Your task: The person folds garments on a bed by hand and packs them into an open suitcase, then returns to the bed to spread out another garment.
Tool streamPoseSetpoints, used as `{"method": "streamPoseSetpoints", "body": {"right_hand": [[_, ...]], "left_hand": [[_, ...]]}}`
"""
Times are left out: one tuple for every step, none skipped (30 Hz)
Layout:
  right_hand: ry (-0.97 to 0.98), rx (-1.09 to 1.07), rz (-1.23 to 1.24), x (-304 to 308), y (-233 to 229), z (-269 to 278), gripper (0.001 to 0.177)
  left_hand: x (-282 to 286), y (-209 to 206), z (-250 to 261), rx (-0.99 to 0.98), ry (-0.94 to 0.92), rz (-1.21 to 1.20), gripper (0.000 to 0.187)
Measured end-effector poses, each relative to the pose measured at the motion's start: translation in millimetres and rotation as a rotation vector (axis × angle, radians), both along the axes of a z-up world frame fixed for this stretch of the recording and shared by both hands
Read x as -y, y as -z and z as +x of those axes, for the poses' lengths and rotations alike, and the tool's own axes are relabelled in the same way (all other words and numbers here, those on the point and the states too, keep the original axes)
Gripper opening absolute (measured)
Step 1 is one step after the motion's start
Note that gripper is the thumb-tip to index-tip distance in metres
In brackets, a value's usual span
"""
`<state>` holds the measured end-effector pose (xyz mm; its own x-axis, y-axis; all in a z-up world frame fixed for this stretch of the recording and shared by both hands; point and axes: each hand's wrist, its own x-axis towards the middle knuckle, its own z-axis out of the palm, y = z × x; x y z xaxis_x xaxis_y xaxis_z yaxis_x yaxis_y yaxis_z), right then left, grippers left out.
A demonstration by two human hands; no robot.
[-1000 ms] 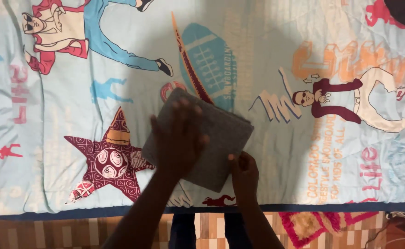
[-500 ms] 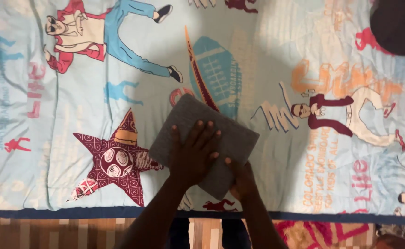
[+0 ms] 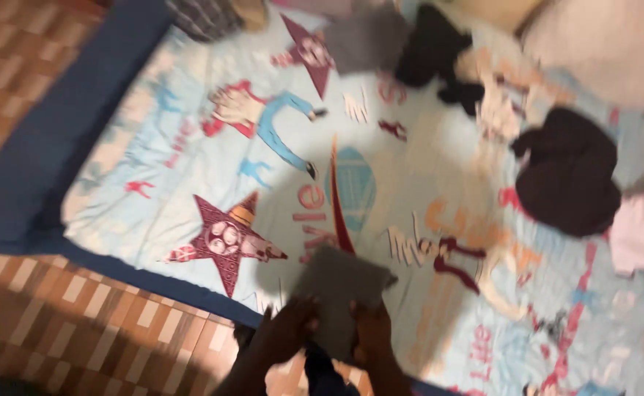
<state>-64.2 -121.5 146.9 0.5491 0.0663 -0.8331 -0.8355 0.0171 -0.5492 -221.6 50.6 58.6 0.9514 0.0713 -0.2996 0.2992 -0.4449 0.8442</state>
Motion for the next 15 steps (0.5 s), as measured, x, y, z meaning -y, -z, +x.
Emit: {"method": "streamPoseSetpoints", "body": {"right_hand": [[-0.033,0.046,-0.089,1.1,0.7,-5.3,0.056],[-0.063,0.095,-0.178,0.4,6.7,-7.9,0.056],[-0.089,0.129,-0.276,2.7,13.2,-17.0,0.056],[-0.035,0.159,-0.228,2.7,21.5,-21.4,0.056],[0.023,0.182,-0.175,-4.4,29.6,-29.3,0.057],[0.08,0.202,-0.121,-19.7,33.0,-39.4,0.058],[0.013,0.292,-0.175,-40.0,32.8,-44.5,0.058],[-0.038,0.364,-0.217,-63.7,29.7,-49.2,0.059],[-0.072,0.368,-0.203,-92.6,22.5,-59.3,0.06],[-0.089,0.314,-0.114,-121.2,11.2,-71.8,0.061],[-0.111,0.257,-0.009,-158.7,-12.8,-81.1,0.063],[-0.13,0.199,0.108,-196.2,-42.9,-89.2,0.065],[-0.156,0.136,0.235,-231.1,-76.6,-103.2,0.066],[-0.175,0.059,0.368,-264.5,-110.8,-114.5,0.068],[-0.207,-0.008,0.491,-294.7,-143.9,-126.3,0.071]], "left_hand": [[-7.8,-3.6,-22.5,-0.159,-0.058,-0.058,0.063],[-18.2,-6.5,-43.1,-0.317,-0.13,-0.101,0.064],[-25.0,-16.7,-70.3,-0.431,-0.201,-0.141,0.066],[-32.7,-26.4,-96.1,-0.546,-0.29,-0.188,0.067],[-43.4,-35.2,-126.5,-0.66,-0.396,-0.234,0.068],[-58.2,-40.2,-136.8,-0.72,-0.515,-0.3,0.07],[-72.4,-40.4,-135.2,-0.755,-0.642,-0.375,0.071],[-85.0,-39.6,-140.3,-0.757,-0.785,-0.466,0.072],[-94.2,-40.7,-160.3,-0.74,-0.94,-0.569,0.074],[-105.1,-41.3,-177.5,-0.69,-1.096,-0.675,0.075],[-120.6,-42.2,-183.4,-0.626,-1.25,-0.781,0.076],[-138.3,-44.7,-184.9,-0.509,-1.392,-0.898,0.078],[-156.9,-50.8,-187.7,-0.381,-1.529,-1.009,0.079],[-177.9,-59.8,-189.8,-0.265,-1.633,-1.09,0.081],[-199.6,-75.5,-192.5,-0.193,-1.713,-1.133,0.082]]}}
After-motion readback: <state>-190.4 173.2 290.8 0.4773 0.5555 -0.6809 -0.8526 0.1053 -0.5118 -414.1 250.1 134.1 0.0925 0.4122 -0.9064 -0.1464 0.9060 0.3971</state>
